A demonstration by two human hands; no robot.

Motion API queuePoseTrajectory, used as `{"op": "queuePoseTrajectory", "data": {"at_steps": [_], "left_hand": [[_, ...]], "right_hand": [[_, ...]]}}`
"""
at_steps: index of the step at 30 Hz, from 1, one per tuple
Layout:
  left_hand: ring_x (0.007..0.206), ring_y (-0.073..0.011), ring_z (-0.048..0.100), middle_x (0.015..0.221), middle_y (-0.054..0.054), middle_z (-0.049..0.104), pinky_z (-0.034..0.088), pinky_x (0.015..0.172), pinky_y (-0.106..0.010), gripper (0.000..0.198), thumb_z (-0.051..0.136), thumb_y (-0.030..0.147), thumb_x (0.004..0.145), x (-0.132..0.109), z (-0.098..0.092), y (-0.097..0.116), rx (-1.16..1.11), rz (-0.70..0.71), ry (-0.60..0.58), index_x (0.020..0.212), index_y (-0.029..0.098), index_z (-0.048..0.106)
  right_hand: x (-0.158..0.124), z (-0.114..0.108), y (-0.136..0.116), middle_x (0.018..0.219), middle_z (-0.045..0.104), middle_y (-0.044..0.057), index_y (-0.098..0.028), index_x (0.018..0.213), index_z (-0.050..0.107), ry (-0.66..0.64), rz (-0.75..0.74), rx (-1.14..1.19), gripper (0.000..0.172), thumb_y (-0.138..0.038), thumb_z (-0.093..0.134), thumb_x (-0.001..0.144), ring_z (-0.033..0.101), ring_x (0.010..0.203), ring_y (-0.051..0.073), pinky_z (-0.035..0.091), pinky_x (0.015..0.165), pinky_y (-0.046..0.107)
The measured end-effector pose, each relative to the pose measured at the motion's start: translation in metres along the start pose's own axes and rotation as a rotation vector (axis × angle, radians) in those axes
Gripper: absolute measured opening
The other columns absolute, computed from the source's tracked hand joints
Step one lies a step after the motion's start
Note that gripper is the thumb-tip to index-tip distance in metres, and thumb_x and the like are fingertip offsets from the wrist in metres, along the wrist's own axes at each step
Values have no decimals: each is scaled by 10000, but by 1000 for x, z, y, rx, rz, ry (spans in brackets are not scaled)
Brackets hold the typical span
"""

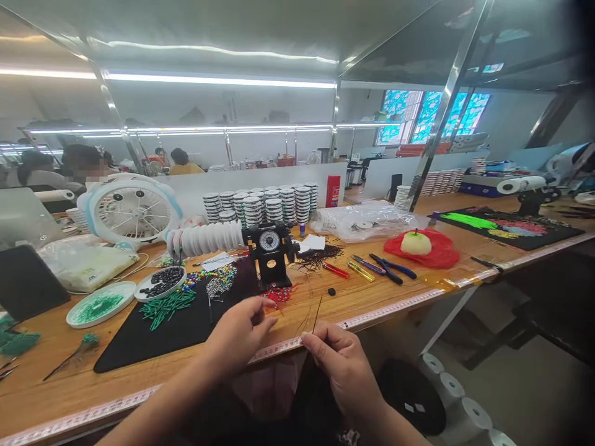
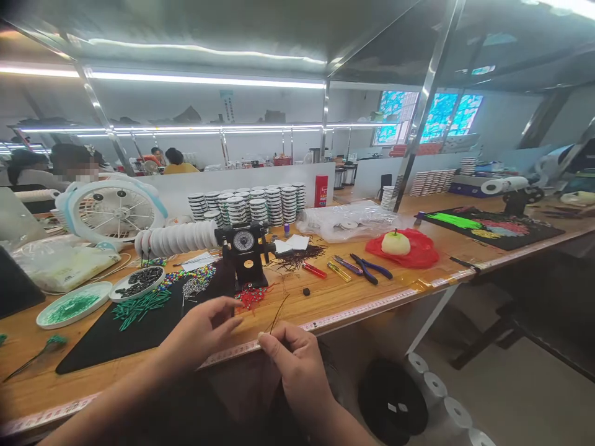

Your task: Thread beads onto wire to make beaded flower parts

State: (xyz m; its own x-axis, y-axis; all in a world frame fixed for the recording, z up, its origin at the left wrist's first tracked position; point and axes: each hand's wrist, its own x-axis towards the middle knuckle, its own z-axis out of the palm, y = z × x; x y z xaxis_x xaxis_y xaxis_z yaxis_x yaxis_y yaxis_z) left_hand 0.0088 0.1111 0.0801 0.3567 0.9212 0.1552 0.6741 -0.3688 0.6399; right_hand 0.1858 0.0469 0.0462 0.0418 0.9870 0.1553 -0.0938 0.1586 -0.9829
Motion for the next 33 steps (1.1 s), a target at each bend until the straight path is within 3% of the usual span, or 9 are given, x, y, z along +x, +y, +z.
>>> {"op": "queuePoseTrajectory", "data": {"at_steps": [3, 6, 13, 18, 24, 27, 33], "left_hand": [[824, -181, 577, 887, -22, 657, 392, 704, -262, 215, 447, 278, 828, 43, 9, 5, 302, 97, 12, 923, 235, 636], [792, -207, 604, 842, -48, 679, 403, 669, -280, 234, 431, 245, 819, 72, 25, 12, 425, 78, -42, 822, 219, 663], [829, -282, 605, 829, -138, 669, 421, 683, -337, 224, 456, 239, 781, 106, 49, 20, 554, 13, -109, 730, 149, 656], [778, -223, 601, 792, -92, 668, 402, 653, -280, 206, 460, 179, 744, 115, 52, 25, 502, 29, -179, 754, 168, 666], [523, -144, 544, 575, -12, 612, 353, 510, -230, 243, 461, 282, 782, 113, 39, 24, 376, 50, -290, 795, 170, 676], [573, -140, 561, 680, -27, 652, 362, 531, -226, 246, 451, 257, 786, 112, 33, 18, 364, 51, -265, 824, 166, 676], [646, -181, 593, 701, -46, 668, 383, 568, -249, 178, 523, 257, 744, 110, 34, 12, 429, 28, -244, 756, 195, 689]], "right_hand": [[1, -11, 0, 531, 362, -45, -151, 570, 462, 8, 4, 19, 324, -346, 588, 795, 312, 525, 75, 259, 510, 225], [-3, -19, 3, 533, 368, -40, -153, 563, 453, 12, 12, 31, 326, -342, 596, 787, 313, 534, 81, 255, 516, 231], [-12, -37, 4, 500, 356, -44, -156, 546, 446, 5, 86, 46, 343, -361, 613, 764, 295, 508, 81, 230, 497, 238], [-14, -41, 3, 490, 350, -51, -155, 552, 442, -12, 124, 86, 332, -346, 615, 762, 286, 499, 76, 218, 493, 237], [-19, -44, 2, 490, 342, -54, -153, 552, 445, -7, 150, 91, 332, -348, 625, 752, 283, 498, 73, 211, 492, 236], [-20, -44, 2, 491, 351, -53, -152, 552, 447, -10, 161, 94, 336, -357, 625, 750, 286, 498, 73, 212, 491, 235], [-21, -42, 3, 490, 387, -47, -149, 554, 467, -26, 150, 115, 320, -348, 628, 747, 310, 495, 74, 225, 492, 233]]}}
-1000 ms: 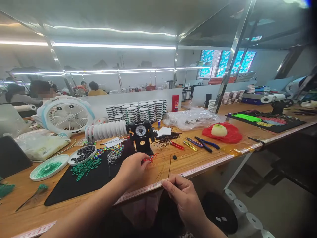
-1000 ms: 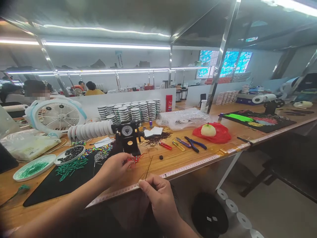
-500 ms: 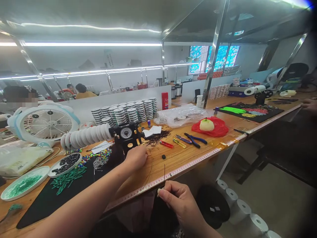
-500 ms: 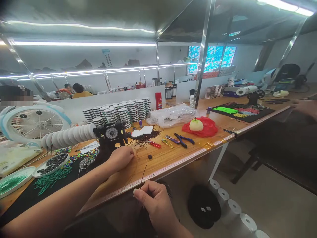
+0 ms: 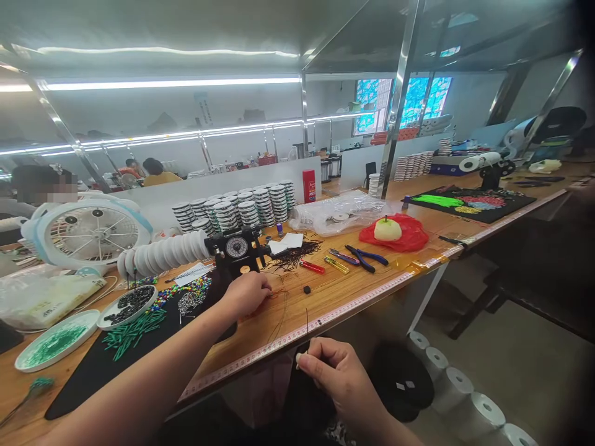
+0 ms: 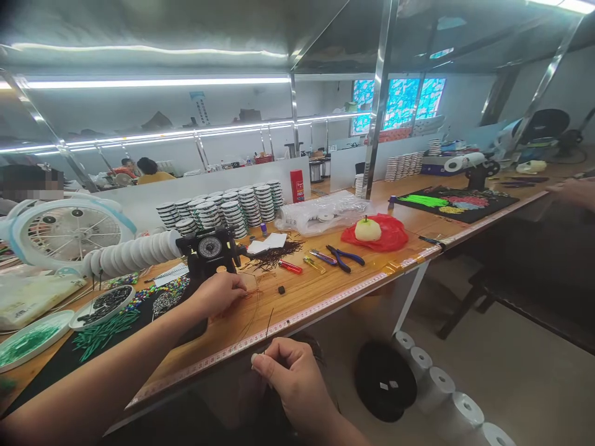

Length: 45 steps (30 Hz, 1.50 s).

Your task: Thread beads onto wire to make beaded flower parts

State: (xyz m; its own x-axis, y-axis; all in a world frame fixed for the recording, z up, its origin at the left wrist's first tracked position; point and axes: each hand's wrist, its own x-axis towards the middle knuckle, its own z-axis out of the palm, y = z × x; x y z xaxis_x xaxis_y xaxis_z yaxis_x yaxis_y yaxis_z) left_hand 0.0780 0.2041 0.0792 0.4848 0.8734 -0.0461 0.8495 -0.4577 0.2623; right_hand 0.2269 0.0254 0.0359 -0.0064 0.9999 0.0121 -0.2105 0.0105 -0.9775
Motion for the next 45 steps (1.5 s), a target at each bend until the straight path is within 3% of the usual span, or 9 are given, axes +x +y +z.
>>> {"op": "queuePoseTrajectory", "data": {"at_steps": [4, 12, 29, 34, 38, 42, 45], "left_hand": [[786, -214, 601, 818, -51, 682, 396, 646, -269, 173, 528, 251, 744, 0, 2, 6, 55, -16, 32, 795, 225, 692], [786, -211, 602, 804, -49, 684, 388, 629, -262, 166, 529, 246, 735, 1, 2, 7, 87, -36, 26, 783, 224, 686], [573, -171, 560, 590, -45, 630, 336, 513, -253, 224, 456, 215, 709, -1, -2, 3, -17, -48, 20, 664, 171, 671], [482, -151, 532, 510, -11, 593, 330, 468, -240, 242, 468, 283, 715, -29, -18, -11, -123, -68, -26, 702, 171, 682], [471, -169, 529, 472, -13, 570, 309, 462, -254, 253, 445, 290, 736, -69, -17, -41, -115, -213, 35, 710, 177, 670], [630, -198, 584, 641, -30, 650, 340, 538, -264, 218, 468, 304, 756, -96, -9, -66, -103, -310, 118, 780, 206, 661], [762, -201, 589, 810, -22, 670, 369, 632, -272, 219, 441, 308, 804, -105, -13, -73, -76, -207, 215, 874, 237, 635]], "right_hand": [[0, 1, -1, 482, 393, -47, -150, 545, 469, 2, 18, -6, 326, -355, 643, 729, 314, 485, 72, 236, 488, 229], [1, 0, 5, 493, 389, -47, -147, 560, 479, -13, 0, 6, 300, -332, 632, 740, 320, 493, 70, 249, 492, 224], [0, 1, 10, 513, 403, -26, -146, 539, 488, -4, -15, -125, 372, -449, 635, 696, 330, 512, 83, 262, 502, 230], [1, 3, 12, 514, 380, -26, -152, 531, 463, -29, 3, -135, 392, -469, 633, 688, 321, 503, 82, 254, 490, 232], [2, 9, 13, 509, 361, -28, -160, 522, 447, -51, 3, -154, 404, -480, 625, 693, 310, 503, 85, 249, 491, 235], [4, 19, 10, 494, 348, -31, -162, 519, 449, -100, 10, -172, 412, -493, 620, 695, 295, 500, 86, 251, 497, 237], [6, 26, 8, 499, 358, -33, -158, 530, 456, -148, 21, -179, 405, -485, 617, 708, 301, 506, 84, 265, 507, 228]]}}
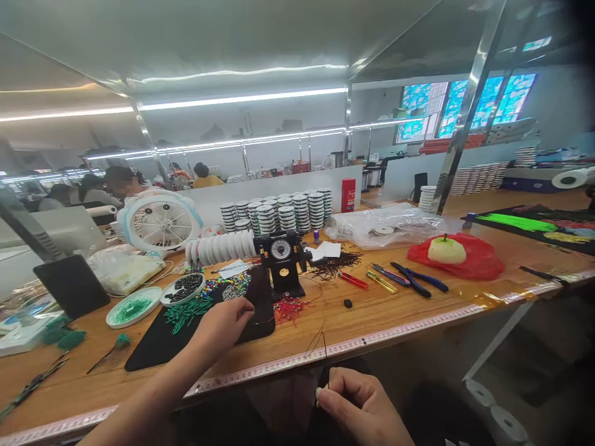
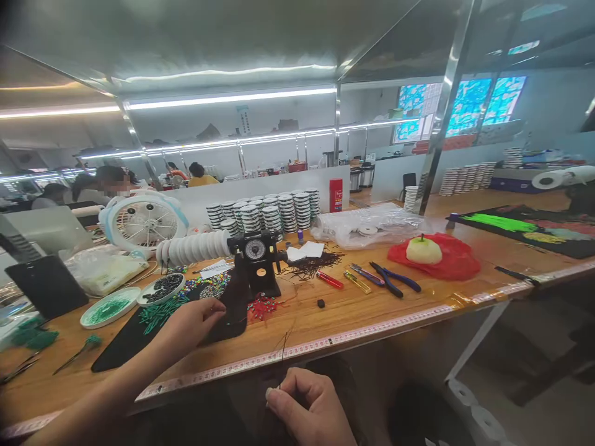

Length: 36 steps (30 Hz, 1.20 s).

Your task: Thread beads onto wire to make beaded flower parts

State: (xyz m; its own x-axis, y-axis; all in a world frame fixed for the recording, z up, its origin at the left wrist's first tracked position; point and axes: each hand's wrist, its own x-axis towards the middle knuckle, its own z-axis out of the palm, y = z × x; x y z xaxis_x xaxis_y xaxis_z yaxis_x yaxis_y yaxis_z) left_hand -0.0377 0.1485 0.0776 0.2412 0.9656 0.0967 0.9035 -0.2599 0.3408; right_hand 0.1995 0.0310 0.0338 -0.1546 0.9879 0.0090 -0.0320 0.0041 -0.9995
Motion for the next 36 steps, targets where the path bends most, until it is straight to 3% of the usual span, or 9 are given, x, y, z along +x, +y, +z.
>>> {"op": "queuePoseTrajectory", "data": {"at_steps": [4, 12, 15, 18, 21, 26, 31, 34, 36], "left_hand": [[846, -197, 569, 882, -30, 650, 380, 725, -281, 198, 442, 272, 819, 1, -6, -2, -74, 172, -13, 848, 224, 632], [790, -204, 548, 832, -56, 597, 384, 720, -315, 147, 504, 272, 786, -4, 15, 0, -183, 111, 62, 736, 182, 610], [741, -188, 549, 794, -55, 610, 406, 669, -293, 190, 488, 330, 813, -19, 8, 11, -455, 58, 80, 772, 171, 585], [642, -158, 544, 729, -45, 637, 402, 553, -248, 226, 558, 384, 785, -42, -1, 26, -942, -48, -70, 783, 158, 560], [603, -121, 540, 689, -37, 640, 392, 539, -211, 234, 633, 358, 753, -62, -6, 35, -1149, -98, -181, 742, 141, 548], [565, -97, 549, 637, -5, 620, 380, 522, -181, 245, 722, 260, 695, -76, 1, 31, -1493, -141, -270, 845, 156, 558], [577, -72, 511, 676, -40, 588, 380, 548, -170, 164, 709, 205, 710, -85, 14, 27, -1887, -243, -415, 802, 102, 620], [593, -66, 503, 699, -38, 574, 389, 588, -172, 176, 718, 142, 690, -90, 21, 28, -1974, -321, -421, 843, 111, 636], [509, -35, 436, 607, -1, 502, 338, 505, -142, 129, 710, 181, 709, -92, 25, 28, -1988, -295, -393, 762, 96, 628]], "right_hand": [[1, 7, -1, 500, 368, -41, -155, 561, 462, -72, 21, 38, 382, -463, 613, 728, 303, 488, 73, 276, 498, 213], [9, 16, -8, 494, 428, -36, -154, 577, 473, -87, 15, 168, 340, -406, 628, 744, 368, 470, 73, 296, 488, 210], [22, 22, -13, 529, 435, -38, -151, 584, 495, -62, -41, 234, 304, -359, 642, 749, 375, 490, 69, 317, 511, 209], [35, 31, -17, 727, 554, 27, -147, 564, 557, -57, -164, 303, 244, -279, 670, 736, 515, 787, 137, 393, 720, 247], [42, 40, -17, 801, 595, 68, -155, 540, 604, -127, -183, 393, 224, -226, 661, 745, 447, 1092, 207, 365, 873, 296], [41, 51, -15, 760, 610, 52, -146, 698, 669, -307, -95, 540, 106, -198, 621, 777, 575, 763, 160, 421, 750, 317], [36, 59, -17, 780, 623, 61, -139, 713, 664, -368, -113, 623, 104, -176, 600, 787, 598, 768, 184, 442, 767, 362], [35, 62, -15, 779, 622, 60, -138, 724, 658, -367, -92, 627, 98, -190, 604, 787, 596, 754, 174, 453, 747, 349], [34, 63, -12, 774, 615, 51, -139, 718, 654, -348, -69, 608, 94, -207, 623, 775, 592, 757, 167, 459, 736, 332]]}}
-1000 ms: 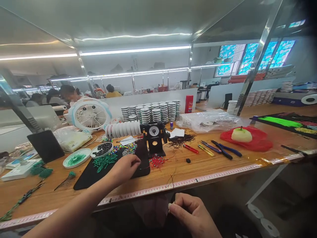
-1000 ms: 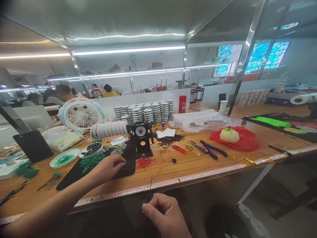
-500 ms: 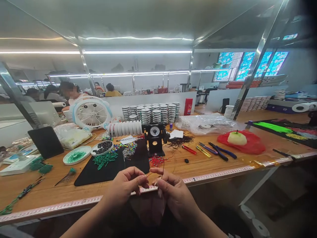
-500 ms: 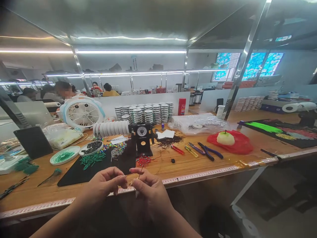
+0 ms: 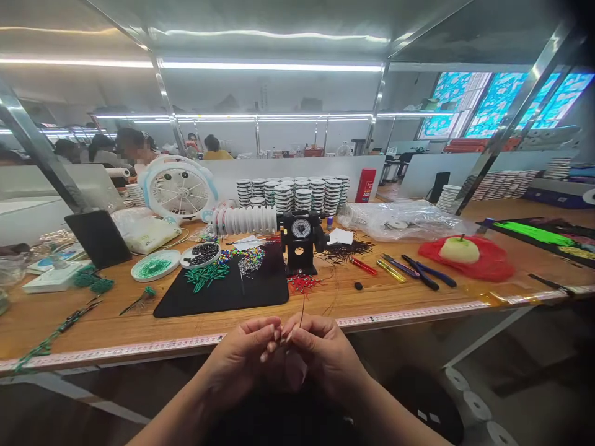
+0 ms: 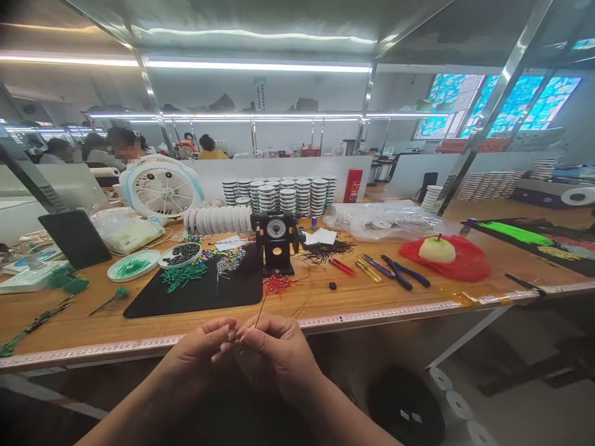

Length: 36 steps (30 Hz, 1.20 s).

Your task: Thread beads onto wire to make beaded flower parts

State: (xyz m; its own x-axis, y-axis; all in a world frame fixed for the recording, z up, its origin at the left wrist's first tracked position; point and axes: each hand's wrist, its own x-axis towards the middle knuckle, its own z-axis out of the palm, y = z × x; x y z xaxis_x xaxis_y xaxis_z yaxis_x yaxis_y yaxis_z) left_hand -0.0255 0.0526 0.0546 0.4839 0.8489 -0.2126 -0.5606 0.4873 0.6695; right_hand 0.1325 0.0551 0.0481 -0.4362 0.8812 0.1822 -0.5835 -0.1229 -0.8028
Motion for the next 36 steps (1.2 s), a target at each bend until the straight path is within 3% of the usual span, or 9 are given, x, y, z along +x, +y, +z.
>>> {"op": "queuePoseTrajectory", "data": {"at_steps": [3, 5, 9, 13, 18, 21, 26, 31, 36], "left_hand": [[401, 7, 288, 541, 41, 411, 200, 397, -122, 211, 672, 287, 753, 1, -3, -1, 70, 58, -18, 751, 84, 613], [371, 17, 263, 547, 35, 454, 175, 378, -123, 245, 665, 330, 752, 2, -4, 3, 153, 100, 10, 773, 92, 608], [444, -60, 462, 585, 3, 556, 329, 422, -149, 253, 715, 303, 691, -5, 1, 18, 458, 147, 79, 809, 134, 568], [553, -90, 523, 654, 34, 575, 410, 524, -185, 334, 707, 210, 689, -13, 12, 27, 754, 199, 123, 931, 200, 477], [587, -99, 522, 646, 48, 562, 398, 544, -189, 273, 675, 227, 712, -10, 13, 25, 877, 203, 84, 831, 207, 431], [590, -122, 534, 644, 34, 578, 389, 535, -206, 207, 658, 272, 729, -8, 9, 25, 1036, 215, 133, 794, 205, 474], [791, -175, 591, 838, -12, 676, 406, 727, -246, 162, 524, 308, 837, -11, 10, 26, 1495, 359, 132, 868, 249, 672], [761, -178, 587, 812, -23, 671, 405, 709, -248, 186, 508, 295, 844, -15, 14, 24, 1475, 434, 149, 867, 239, 684], [582, -151, 537, 635, -18, 611, 410, 584, -245, 242, 580, 395, 784, -11, 12, 24, 1017, 232, 244, 789, 164, 653]], "right_hand": [[-1, -1, 3, 763, 624, 56, -134, 697, 648, 31, 43, -74, 145, -264, 647, 760, 589, 727, 164, 464, 705, 322], [-1, -2, 3, 802, 641, 73, -133, 660, 644, 62, 48, -144, 201, -311, 653, 751, 593, 746, 175, 462, 728, 335], [-1, -4, -5, 832, 641, 57, -141, 603, 634, 161, 8, -352, 221, -325, 687, 714, 589, 814, 171, 442, 777, 300], [0, -3, -9, 541, 572, -2, -149, 641, 616, 175, 116, -466, 235, -364, 668, 720, 530, 502, 115, 407, 503, 239], [-1, 3, -7, 476, 556, -6, -149, 663, 599, 155, 174, -492, 241, -375, 643, 734, 477, 397, 105, 328, 405, 224], [1, 4, -8, 470, 546, -14, -155, 658, 586, 168, 154, -532, 248, -385, 629, 744, 461, 397, 100, 329, 416, 225], [7, 2, -8, 622, 595, 10, -147, 640, 623, 242, -37, -674, 218, -338, 639, 744, 520, 603, 120, 403, 609, 242], [7, 4, -7, 616, 564, -6, -148, 626, 613, 281, -61, -657, 229, -345, 646, 738, 484, 603, 109, 379, 606, 237], [6, 2, -7, 469, 442, -49, -139, 604, 620, 338, 69, -372, 276, -389, 667, 712, 347, 448, 60, 276, 467, 220]]}}
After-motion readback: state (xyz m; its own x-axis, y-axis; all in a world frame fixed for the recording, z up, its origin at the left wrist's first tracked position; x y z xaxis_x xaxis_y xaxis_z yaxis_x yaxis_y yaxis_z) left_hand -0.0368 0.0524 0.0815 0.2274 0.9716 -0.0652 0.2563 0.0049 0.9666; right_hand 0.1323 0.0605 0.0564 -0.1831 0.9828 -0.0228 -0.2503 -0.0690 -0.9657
